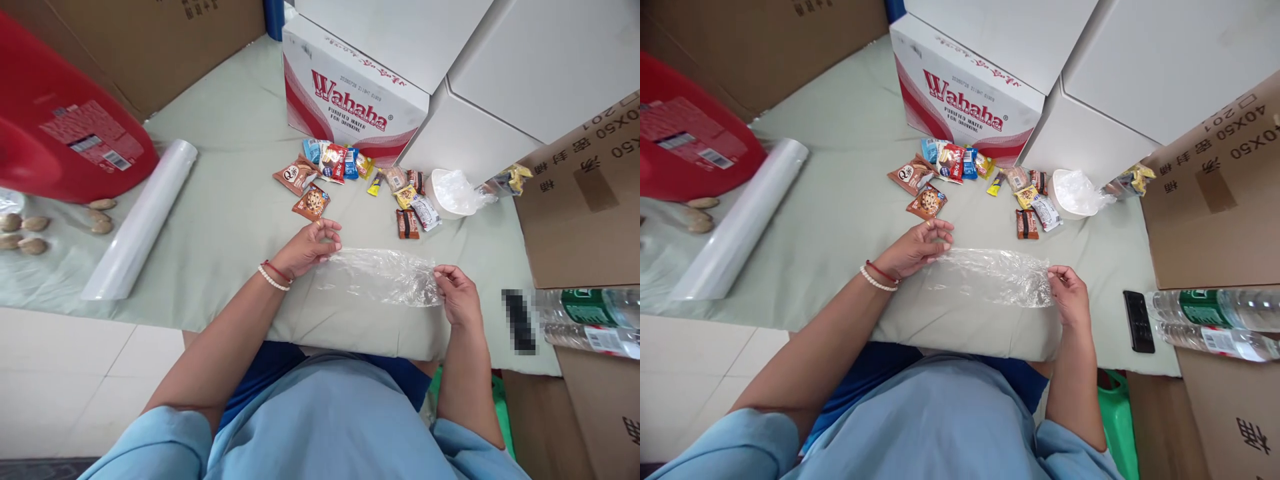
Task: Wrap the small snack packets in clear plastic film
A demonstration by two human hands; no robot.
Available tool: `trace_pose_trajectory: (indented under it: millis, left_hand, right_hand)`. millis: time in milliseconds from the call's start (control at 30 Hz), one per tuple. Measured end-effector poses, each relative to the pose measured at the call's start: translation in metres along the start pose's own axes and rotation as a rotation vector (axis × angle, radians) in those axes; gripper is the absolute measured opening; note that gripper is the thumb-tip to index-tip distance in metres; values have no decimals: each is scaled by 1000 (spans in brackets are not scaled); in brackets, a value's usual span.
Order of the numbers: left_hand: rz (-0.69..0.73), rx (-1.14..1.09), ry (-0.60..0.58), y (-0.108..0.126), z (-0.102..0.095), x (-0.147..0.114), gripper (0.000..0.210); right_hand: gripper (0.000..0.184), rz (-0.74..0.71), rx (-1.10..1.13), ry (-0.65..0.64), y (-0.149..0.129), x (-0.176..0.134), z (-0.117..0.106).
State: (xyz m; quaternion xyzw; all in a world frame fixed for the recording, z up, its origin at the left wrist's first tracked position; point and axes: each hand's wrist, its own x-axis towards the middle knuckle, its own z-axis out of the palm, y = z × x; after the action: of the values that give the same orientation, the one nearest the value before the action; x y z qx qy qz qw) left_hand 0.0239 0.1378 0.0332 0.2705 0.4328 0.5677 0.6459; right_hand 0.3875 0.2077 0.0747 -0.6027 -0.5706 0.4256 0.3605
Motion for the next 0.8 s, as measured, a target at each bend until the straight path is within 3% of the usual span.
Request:
trace_pose_trajectory:
  millis: [67, 133, 267, 333, 400, 567, 633, 733, 800]
  left_hand:
    - [-20, -39, 13, -3, 1, 1, 57]
    - [-31, -92, 27, -5, 2, 2, 54]
    - [-6, -227, 3, -6, 2, 2, 47]
    - [16, -308, -41, -5, 2, 1, 49]
    - [38, -355, -60, -3, 3, -1, 52]
    - [132, -307, -1, -1, 10, -1, 53]
    - [227, -247, 126, -1, 15, -1, 50]
    - [368, -118, 453, -4, 20, -12, 37]
    - [363, -19, 569, -8, 24, -30, 27]
  right_hand:
    - [32, -178, -231, 148, 2, -13, 5]
    - [27, -425, -386, 162, 0, -29, 19]
    - [34, -799, -555, -256, -2, -49, 59]
    - [28, -846, -605, -322, 3, -46, 74]
    - [17, -813, -591, -293, 10, -39, 82]
    - [17, -610, -434, -255, 16, -34, 84]
    - [16, -479, -351, -256, 14, -39, 86]
    - [17, -310, -239, -248, 9, -48, 89]
    - [18, -239, -172, -243, 5, -53, 92]
